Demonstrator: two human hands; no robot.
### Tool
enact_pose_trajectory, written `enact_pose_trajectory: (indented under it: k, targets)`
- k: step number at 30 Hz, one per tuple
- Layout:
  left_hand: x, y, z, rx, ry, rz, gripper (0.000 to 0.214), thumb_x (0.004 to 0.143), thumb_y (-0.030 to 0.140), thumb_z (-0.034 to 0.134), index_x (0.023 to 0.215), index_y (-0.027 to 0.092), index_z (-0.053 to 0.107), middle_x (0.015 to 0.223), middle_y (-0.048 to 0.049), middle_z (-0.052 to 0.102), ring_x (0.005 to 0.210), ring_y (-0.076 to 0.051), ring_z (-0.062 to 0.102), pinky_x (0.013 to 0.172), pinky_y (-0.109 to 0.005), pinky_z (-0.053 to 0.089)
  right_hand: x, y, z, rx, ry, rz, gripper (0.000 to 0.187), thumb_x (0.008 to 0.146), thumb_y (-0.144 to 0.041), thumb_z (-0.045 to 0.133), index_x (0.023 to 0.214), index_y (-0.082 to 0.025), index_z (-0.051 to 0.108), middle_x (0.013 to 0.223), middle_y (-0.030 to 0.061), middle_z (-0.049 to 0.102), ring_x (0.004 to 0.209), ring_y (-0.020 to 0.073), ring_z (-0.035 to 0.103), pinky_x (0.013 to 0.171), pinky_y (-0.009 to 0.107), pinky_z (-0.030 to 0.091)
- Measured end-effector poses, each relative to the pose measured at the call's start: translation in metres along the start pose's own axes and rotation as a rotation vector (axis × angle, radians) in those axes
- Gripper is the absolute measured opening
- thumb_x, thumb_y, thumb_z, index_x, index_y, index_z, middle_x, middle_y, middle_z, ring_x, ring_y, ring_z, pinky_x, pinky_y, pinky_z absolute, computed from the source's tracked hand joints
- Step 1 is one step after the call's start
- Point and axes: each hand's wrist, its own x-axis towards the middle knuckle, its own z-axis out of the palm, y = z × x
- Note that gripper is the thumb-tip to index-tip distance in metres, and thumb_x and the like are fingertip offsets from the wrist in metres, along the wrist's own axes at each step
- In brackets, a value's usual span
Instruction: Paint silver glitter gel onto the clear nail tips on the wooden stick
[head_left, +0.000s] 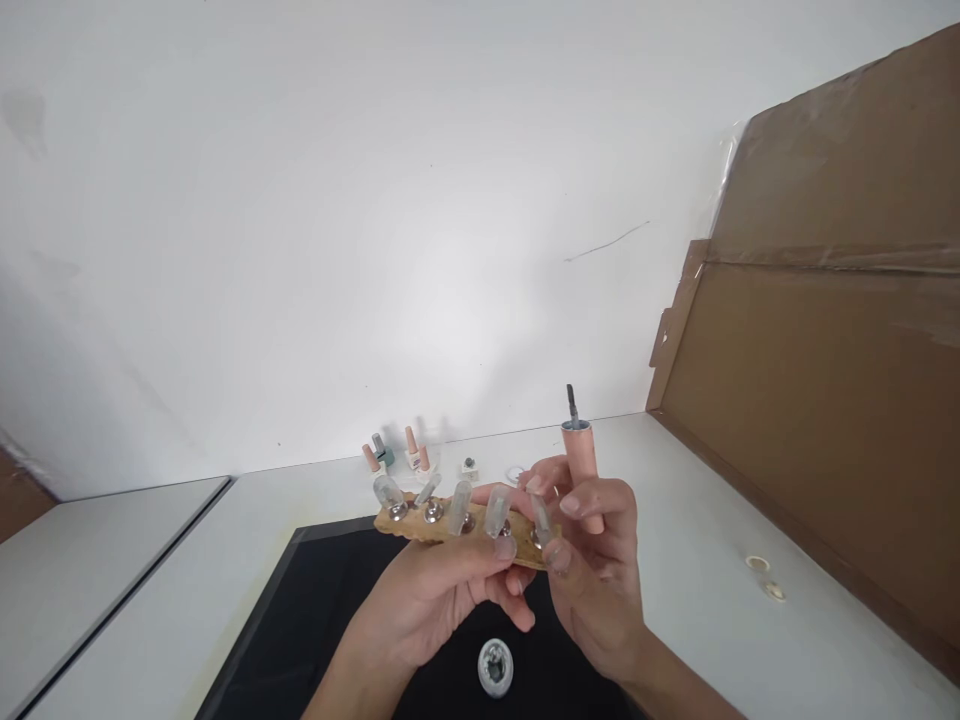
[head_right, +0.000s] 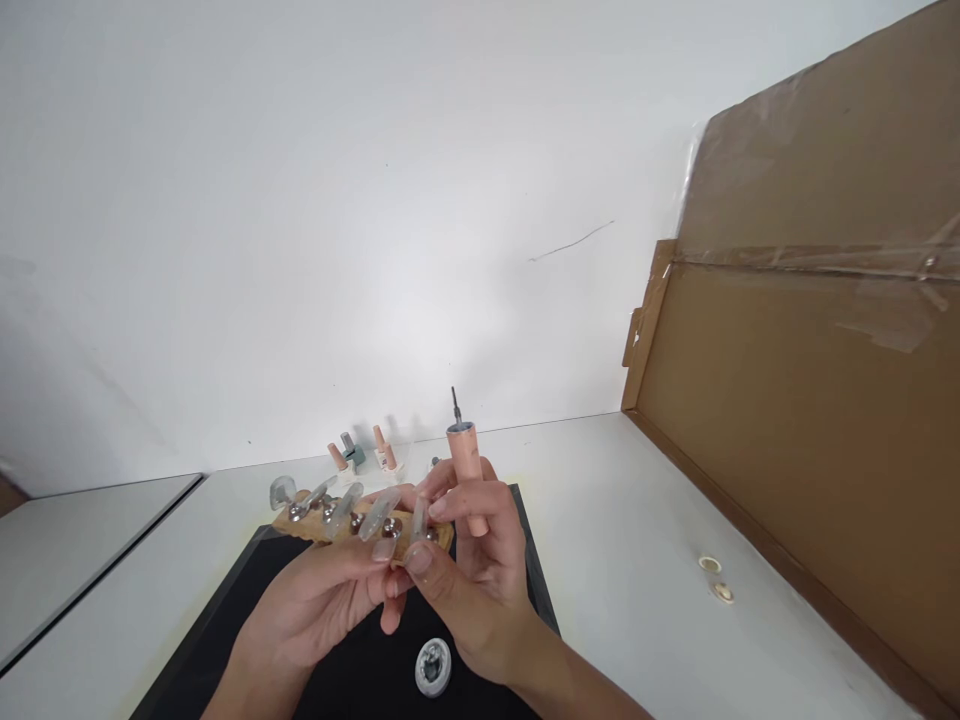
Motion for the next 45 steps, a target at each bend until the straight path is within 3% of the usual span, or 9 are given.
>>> enact_pose_trajectory:
  k: [13, 22, 29, 36, 41, 43, 45]
  targets:
    - [0.002, -0.009, 0.003, -0.088, 0.088, -0.082, 0.027, 0.054, 0.027, 0.086, 0.063, 0.005, 0.072, 0.055, -0.0007, 0.062, 0.052, -0.007, 0.059, 0.046, -0.013, 0.055, -0.002, 0.003, 0.005, 0.019, 0.06, -0.014, 0.014, 0.091, -0.026, 0.056, 0.101, -0.036, 0.054, 0.094, -0.0005, 0.046, 0.093, 0.016, 0.044, 0.083, 0.034, 0.047]
    - [0.005, -0.011, 0.002, -0.101, 0.084, -0.047, 0.022, 0.06, 0.025, 0.084, 0.066, 0.007, 0.074, 0.057, -0.0015, 0.062, 0.053, -0.008, 0.059, 0.049, -0.014, 0.056, 0.0, 0.005, 0.001, 0.013, 0.084, 0.014, 0.012, 0.09, -0.027, 0.058, 0.098, -0.035, 0.054, 0.093, -0.0009, 0.044, 0.092, 0.0159, 0.044, 0.082, 0.033, 0.047]
    - [0.004, -0.006, 0.002, -0.089, 0.137, 0.015, 0.013, 0.063, 0.019, 0.081, 0.065, 0.008, 0.074, 0.057, -0.0016, 0.062, 0.055, -0.008, 0.057, 0.051, -0.015, 0.056, 0.006, 0.007, -0.003, 0.012, 0.084, 0.079, 0.016, 0.088, -0.026, 0.063, 0.098, -0.035, 0.056, 0.097, -0.0005, 0.048, 0.098, 0.0151, 0.045, 0.077, 0.027, 0.048]
    - [0.005, -0.006, 0.004, -0.056, 0.156, 0.012, 0.014, 0.061, 0.02, 0.081, 0.062, 0.009, 0.073, 0.058, -0.0011, 0.061, 0.056, -0.008, 0.056, 0.05, -0.015, 0.055, 0.006, 0.007, -0.004, 0.023, 0.073, 0.102, 0.018, 0.086, -0.027, 0.065, 0.099, -0.035, 0.055, 0.104, -0.0009, 0.049, 0.088, 0.0132, 0.047, 0.072, 0.025, 0.048]
    - [0.002, 0.004, 0.001, -0.004, 0.189, 0.097, 0.009, 0.07, 0.017, 0.074, 0.076, 0.011, 0.073, 0.065, -0.0001, 0.063, 0.059, -0.008, 0.057, 0.053, -0.014, 0.055, 0.014, 0.003, -0.012, -0.078, 0.154, 0.033, 0.016, 0.086, -0.039, 0.062, 0.1, -0.032, 0.056, 0.094, 0.0001, 0.053, 0.091, 0.0162, 0.05, 0.085, 0.034, 0.045]
    - [-0.001, 0.013, -0.002, 0.022, 0.241, 0.178, 0.016, 0.068, 0.015, 0.075, 0.083, 0.014, 0.073, 0.066, 0.0009, 0.063, 0.058, -0.008, 0.057, 0.051, -0.014, 0.055, 0.02, -0.002, -0.021, -0.175, 0.211, 0.035, 0.017, 0.087, -0.035, 0.061, 0.103, -0.032, 0.056, 0.097, 0.001, 0.057, 0.088, 0.0162, 0.052, 0.086, 0.035, 0.045]
    - [-0.004, 0.022, -0.006, 0.059, 0.296, 0.237, 0.016, 0.064, 0.015, 0.078, 0.078, 0.012, 0.072, 0.062, 0.001, 0.062, 0.055, -0.008, 0.056, 0.047, -0.014, 0.055, 0.026, -0.008, -0.033, -0.264, 0.233, 0.078, 0.023, 0.088, -0.028, 0.061, 0.11, -0.033, 0.055, 0.094, 0.0009, 0.061, 0.088, 0.017, 0.056, 0.085, 0.037, 0.046]
